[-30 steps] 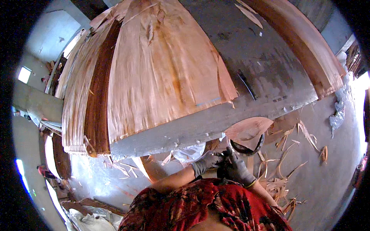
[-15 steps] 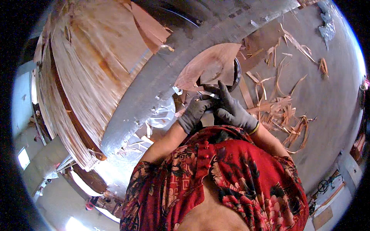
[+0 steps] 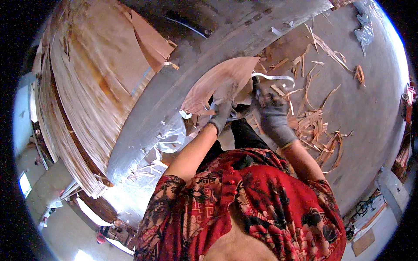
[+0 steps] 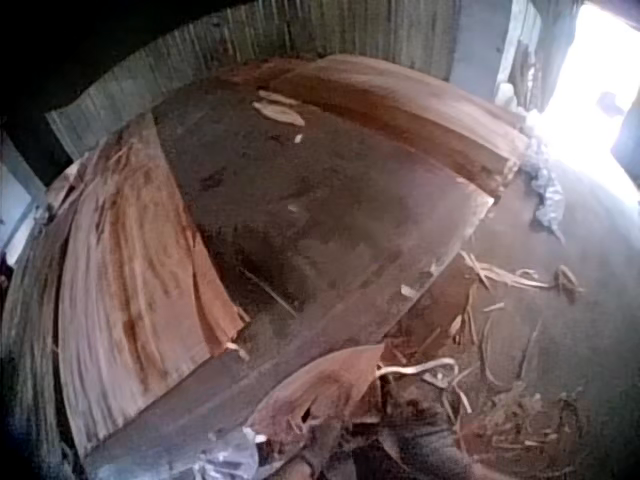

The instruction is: The person uses a utility knife to trim and smooth the edges of thin wooden veneer sheets. They then apply small pieces of white tape to secure the veneer onto a large, curved wooden structure, pressing down to ensure adhesion. The person also lifts and adjusts the veneer sheets to align them properly.

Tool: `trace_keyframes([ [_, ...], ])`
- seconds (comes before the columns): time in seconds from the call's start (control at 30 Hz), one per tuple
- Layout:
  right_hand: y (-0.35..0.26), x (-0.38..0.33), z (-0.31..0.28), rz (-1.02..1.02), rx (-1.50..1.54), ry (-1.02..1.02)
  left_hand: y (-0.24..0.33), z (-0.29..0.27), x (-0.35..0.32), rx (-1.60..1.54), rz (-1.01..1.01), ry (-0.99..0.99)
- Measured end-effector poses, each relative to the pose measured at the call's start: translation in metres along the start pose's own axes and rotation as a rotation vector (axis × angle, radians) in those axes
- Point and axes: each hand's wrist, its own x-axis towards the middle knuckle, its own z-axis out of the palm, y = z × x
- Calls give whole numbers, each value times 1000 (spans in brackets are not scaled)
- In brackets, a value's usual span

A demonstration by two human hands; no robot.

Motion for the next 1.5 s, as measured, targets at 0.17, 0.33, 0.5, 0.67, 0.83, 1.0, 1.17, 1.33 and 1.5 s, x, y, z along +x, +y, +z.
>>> trace_keyframes([
  [0.17, -37, 34, 46, -162, 428, 80, 6, 9, 19, 114, 192, 71],
  [0.33, -37, 38, 41, -207, 192, -68, -7, 5, 22, 216, 240, 13],
  [0.5, -45, 32, 21, 86, 418, 250, -22, -27, -38, 301, 295, -97],
  [0.67, -47, 47, 28, 233, 1048, 208, -18, -66, -98, 415, 271, -144],
  [0.83, -78, 42, 4, -104, 799, -13, -14, -101, -149, 535, 326, -172],
  [1.0, -153, -17, -61, -961, 943, -59, -19, -126, -201, 671, 443, -222],
  [1.17, -178, -50, -102, -915, 901, -332, -29, -153, -250, 862, 699, -246],
  [1.33, -166, -50, -107, -632, 1007, -430, -18, -149, -269, 751, 561, -21],
  [1.5, -126, -12, -109, -434, 1066, 10, 27, -138, -241, 526, 699, 267],
])
